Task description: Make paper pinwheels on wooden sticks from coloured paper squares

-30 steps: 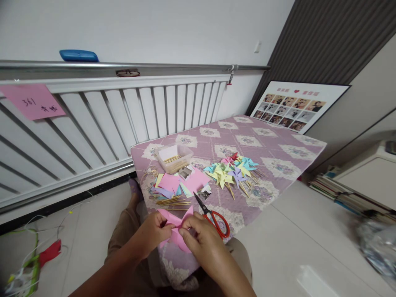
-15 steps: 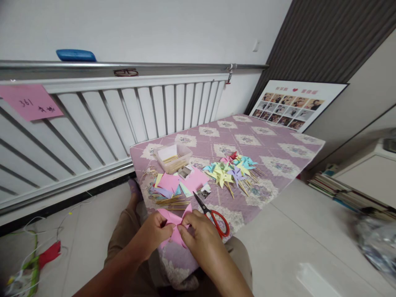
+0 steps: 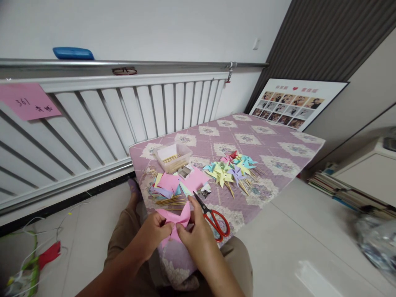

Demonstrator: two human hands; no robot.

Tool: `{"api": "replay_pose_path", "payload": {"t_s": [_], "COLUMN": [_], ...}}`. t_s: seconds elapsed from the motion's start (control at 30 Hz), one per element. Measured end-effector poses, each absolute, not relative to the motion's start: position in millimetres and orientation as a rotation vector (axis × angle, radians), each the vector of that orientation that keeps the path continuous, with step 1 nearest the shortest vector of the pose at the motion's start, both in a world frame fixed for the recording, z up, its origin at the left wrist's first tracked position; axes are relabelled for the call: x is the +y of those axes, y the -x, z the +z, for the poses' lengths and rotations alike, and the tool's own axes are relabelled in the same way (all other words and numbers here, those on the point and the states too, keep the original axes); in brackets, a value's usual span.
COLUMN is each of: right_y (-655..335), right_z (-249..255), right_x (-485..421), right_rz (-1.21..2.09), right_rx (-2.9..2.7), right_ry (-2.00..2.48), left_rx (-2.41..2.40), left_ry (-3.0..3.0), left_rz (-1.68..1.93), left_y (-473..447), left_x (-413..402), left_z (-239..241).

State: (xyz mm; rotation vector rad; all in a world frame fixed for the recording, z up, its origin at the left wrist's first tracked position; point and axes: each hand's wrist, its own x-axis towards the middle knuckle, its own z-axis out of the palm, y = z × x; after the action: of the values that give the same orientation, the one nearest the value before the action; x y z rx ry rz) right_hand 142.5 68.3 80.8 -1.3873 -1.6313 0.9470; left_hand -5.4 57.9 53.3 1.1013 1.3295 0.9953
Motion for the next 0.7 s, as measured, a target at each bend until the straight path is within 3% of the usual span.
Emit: {"api": "replay_pose_path", "payload": {"t_s": [0.23, 0.7], "right_y": [-141, -141], "right_z": [87, 77], "right_x": [73, 80], "right_rz": [1.184, 1.295], "right_rx": [-1.605, -1.614], "right_ry": [1.374, 1.375], "left_rx": [1.293, 0.989], "left_ry": [-1.116, -0.765], "left_rz": [0.977, 0.947], "left_y": [6, 8], "left_x": [61, 65], "left_z": [50, 46]}}
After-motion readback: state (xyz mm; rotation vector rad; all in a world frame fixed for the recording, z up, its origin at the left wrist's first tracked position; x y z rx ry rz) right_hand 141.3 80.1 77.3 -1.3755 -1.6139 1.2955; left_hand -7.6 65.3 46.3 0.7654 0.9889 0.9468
